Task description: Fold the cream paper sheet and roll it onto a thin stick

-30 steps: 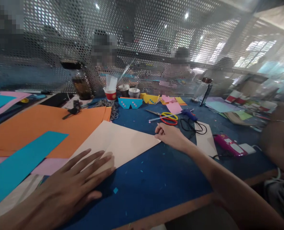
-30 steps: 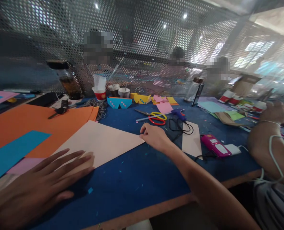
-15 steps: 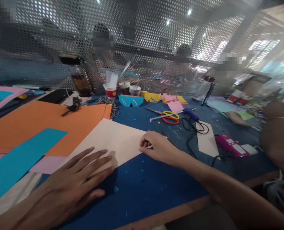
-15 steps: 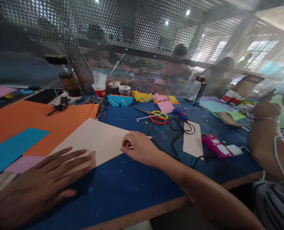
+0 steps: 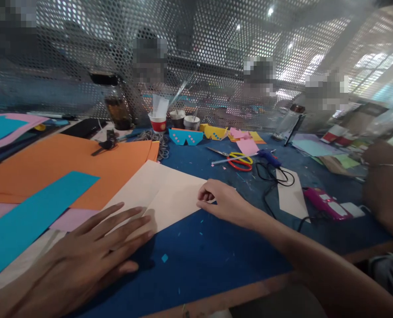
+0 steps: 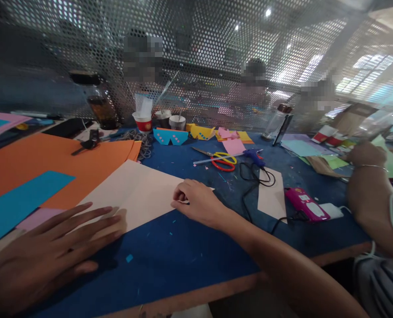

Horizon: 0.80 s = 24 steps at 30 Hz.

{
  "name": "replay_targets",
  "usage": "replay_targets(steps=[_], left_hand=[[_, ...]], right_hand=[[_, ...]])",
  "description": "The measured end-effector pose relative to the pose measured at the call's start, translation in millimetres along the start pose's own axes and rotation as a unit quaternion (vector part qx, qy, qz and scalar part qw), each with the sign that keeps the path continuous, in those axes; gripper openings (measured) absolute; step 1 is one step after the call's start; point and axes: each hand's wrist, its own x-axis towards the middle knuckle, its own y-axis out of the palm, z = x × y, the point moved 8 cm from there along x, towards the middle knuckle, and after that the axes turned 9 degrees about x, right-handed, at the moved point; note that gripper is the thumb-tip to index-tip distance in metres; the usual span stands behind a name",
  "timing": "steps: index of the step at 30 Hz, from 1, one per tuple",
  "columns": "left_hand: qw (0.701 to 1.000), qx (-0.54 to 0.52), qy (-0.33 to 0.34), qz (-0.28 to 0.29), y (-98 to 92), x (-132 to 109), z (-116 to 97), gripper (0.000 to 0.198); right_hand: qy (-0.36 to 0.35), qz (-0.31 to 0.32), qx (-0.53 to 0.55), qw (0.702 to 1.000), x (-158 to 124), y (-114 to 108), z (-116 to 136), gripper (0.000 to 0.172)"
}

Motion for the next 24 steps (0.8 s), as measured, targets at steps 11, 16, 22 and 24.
replay_targets(steps=[11, 16, 22, 24], left_hand=[[0.995, -0.044, -0.085, 0.018, -9.4, -21.3, 5.1, 0.059], [0.975, -0.104, -0.19, 0.042, -7.6, -34.8, 2.3, 0.048], [0.971, -0.115, -0.207, 0.029, -9.4, -41.5, 1.9, 0.045], [0.969, -0.121, -0.213, 0.021, -10.7, -42.4, 2.9, 0.045]], right_hand=[[-0.003, 0.001, -0.012, 1.0, -0.4, -0.6, 2.1, 0.007], [0.002, 0.0, -0.022, 1.0, -0.8, -1.1, 1.5, 0.006], [0.001, 0.001, -0.016, 1.0, -0.9, -1.7, 2.5, 0.008], [0.0, 0.0, -0.015, 1.0, -0.7, -1.9, 2.7, 0.008]])
